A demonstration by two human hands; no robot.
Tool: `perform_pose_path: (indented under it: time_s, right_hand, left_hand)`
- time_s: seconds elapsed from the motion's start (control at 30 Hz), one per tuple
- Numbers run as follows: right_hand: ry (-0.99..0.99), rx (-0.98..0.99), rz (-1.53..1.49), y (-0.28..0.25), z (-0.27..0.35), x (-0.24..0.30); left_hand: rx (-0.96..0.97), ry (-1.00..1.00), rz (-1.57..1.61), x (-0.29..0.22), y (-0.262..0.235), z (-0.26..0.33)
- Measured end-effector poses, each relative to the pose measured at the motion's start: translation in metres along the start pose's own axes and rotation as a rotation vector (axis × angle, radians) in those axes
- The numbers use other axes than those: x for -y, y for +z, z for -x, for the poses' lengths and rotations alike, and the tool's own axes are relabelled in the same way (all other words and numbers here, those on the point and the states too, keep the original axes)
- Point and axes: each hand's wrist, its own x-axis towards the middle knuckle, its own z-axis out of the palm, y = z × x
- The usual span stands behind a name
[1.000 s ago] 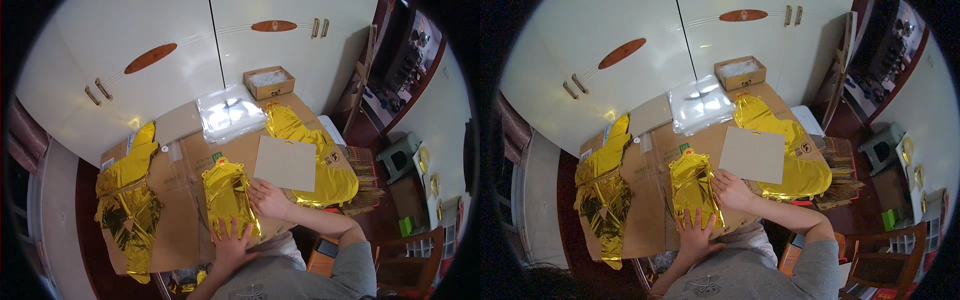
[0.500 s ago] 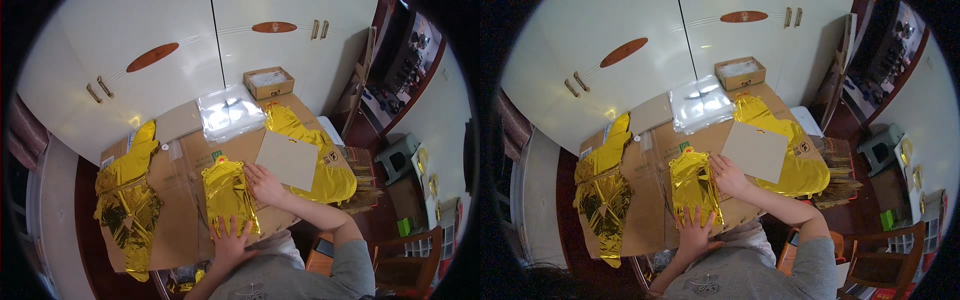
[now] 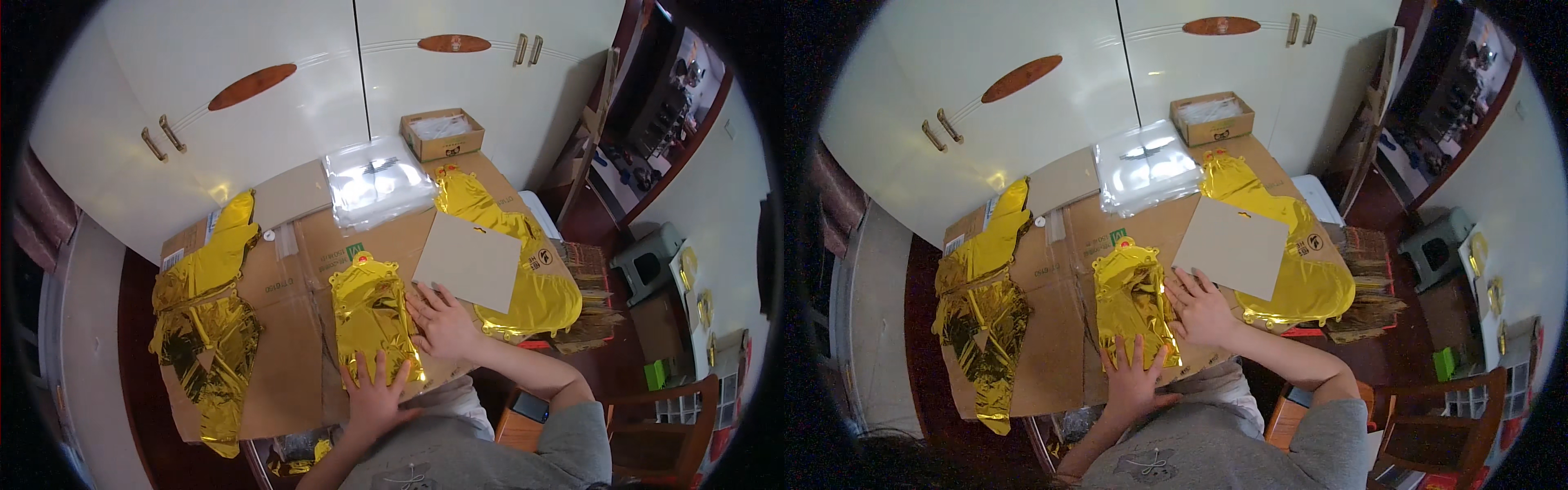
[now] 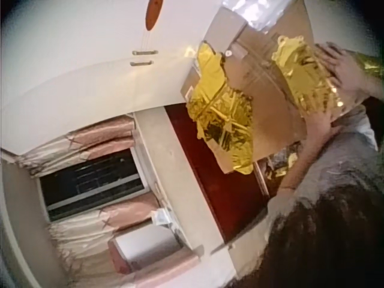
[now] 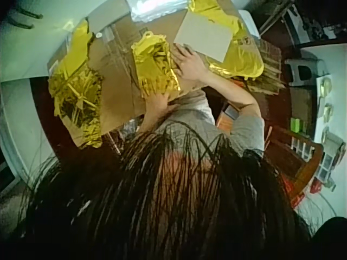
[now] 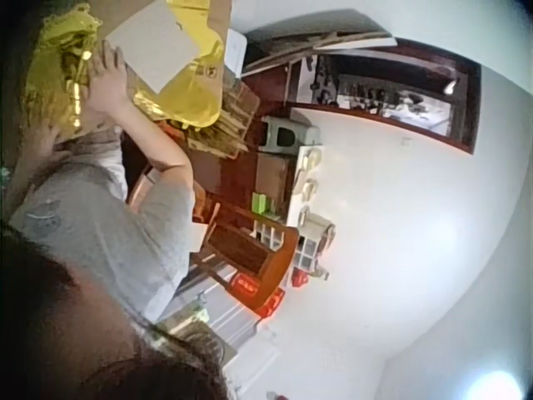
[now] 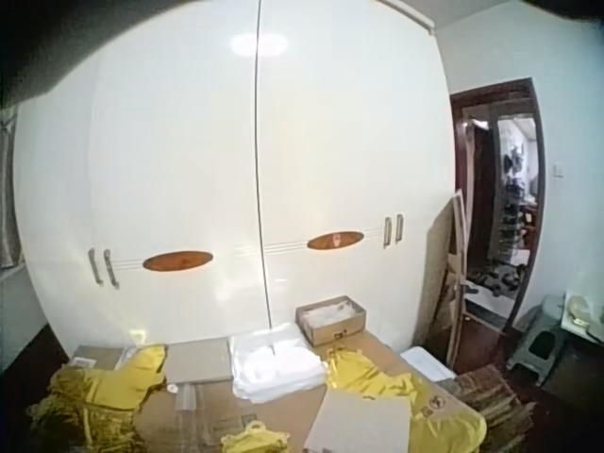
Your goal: Manually folding gold metallic balloons and placing them into clear plastic bags with cardboard inserts for retail packaging.
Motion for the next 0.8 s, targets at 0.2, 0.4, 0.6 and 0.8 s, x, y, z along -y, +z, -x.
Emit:
perform_pose_path:
  time_s: [0.2,0.4,0.6,0.8]
  right_hand:
    - [0.022,-0.16,0.002,-0.005,-0.007,-0.002]
    - [-0.303,-0.076,-0.248,0.007,0.002,0.033]
    - [-0.189,-0.008,-0.133,0.029,-0.005,0.012]
    - [-0.115,-0.001,-0.121,0.029,-0.025,0.0]
  left_hand:
    - [-0.03,-0.024,0.032,-0.001,-0.001,0.001]
    - [0.006,-0.029,0.009,0.001,0.001,0.0]
    - [-0.01,-0.024,0.033,-0.001,-0.003,0.0]
    - [0.028,-0.01,-0.006,0.0,-0.004,0.001]
